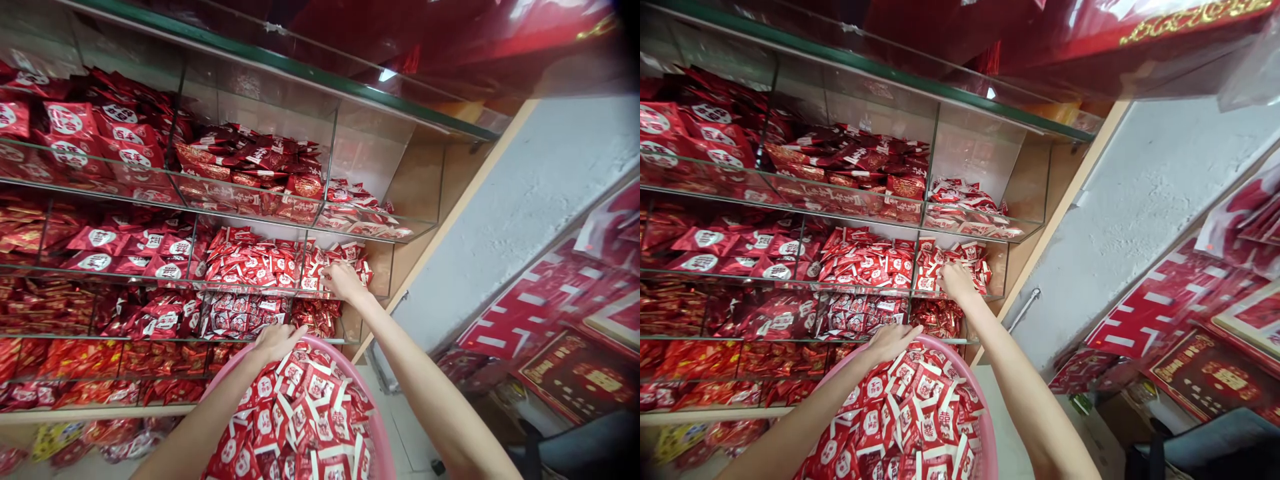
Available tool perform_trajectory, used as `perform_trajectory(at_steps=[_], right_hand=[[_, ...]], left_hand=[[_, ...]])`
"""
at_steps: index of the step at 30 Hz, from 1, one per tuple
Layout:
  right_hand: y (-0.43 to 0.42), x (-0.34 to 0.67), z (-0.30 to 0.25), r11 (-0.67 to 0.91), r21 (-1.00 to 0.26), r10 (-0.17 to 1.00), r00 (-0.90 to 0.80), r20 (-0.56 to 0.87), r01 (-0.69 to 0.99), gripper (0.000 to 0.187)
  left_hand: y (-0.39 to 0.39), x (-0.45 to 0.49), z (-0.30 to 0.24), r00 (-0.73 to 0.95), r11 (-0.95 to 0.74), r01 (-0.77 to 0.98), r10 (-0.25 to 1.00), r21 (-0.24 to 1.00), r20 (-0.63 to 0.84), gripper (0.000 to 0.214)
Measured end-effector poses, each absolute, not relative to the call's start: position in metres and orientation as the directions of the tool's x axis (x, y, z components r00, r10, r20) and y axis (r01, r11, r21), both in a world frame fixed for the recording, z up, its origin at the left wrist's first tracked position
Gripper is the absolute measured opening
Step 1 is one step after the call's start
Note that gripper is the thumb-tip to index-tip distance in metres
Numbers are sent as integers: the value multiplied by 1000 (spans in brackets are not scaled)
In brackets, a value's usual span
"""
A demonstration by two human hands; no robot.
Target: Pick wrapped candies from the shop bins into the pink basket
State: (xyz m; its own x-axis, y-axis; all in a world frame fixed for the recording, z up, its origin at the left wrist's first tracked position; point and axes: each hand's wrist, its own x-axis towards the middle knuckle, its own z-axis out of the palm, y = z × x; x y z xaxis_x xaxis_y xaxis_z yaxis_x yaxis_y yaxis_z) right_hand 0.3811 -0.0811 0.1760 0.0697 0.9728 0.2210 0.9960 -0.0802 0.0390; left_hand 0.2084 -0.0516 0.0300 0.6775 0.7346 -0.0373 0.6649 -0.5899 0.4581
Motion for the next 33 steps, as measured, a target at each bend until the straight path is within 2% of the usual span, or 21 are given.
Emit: perform_trajectory(at_steps=[4, 8, 19, 24, 27, 30, 33], right_hand=[[-81, 381, 174, -103, -7, 966, 102, 237, 995, 13], [-78, 384, 170, -95, -105, 960, 119, 255, 990, 13], [-75, 391, 165, 53, -411, 936, 99, 339, 910, 14], [-101, 395, 187, 207, -583, 848, 153, 507, 786, 18], [-137, 392, 198, 247, -601, 818, 169, 550, 760, 19], [-180, 384, 199, 225, -636, 855, 164, 492, 738, 19], [-217, 372, 188, 159, -683, 943, 94, 318, 713, 21]], left_hand=[[-51, 208, 29, 691, -602, 649, 723, 466, -29, 73], [-51, 208, 27, 694, -606, 649, 720, 460, -30, 74], [-50, 209, 30, 692, -604, 658, 721, 450, -44, 76], [-50, 209, 32, 701, -616, 653, 712, 442, -44, 77], [-50, 209, 31, 701, -615, 655, 712, 440, -49, 78], [-49, 210, 30, 705, -620, 655, 707, 433, -55, 80], [-49, 210, 30, 715, -632, 648, 697, 424, -53, 81]])
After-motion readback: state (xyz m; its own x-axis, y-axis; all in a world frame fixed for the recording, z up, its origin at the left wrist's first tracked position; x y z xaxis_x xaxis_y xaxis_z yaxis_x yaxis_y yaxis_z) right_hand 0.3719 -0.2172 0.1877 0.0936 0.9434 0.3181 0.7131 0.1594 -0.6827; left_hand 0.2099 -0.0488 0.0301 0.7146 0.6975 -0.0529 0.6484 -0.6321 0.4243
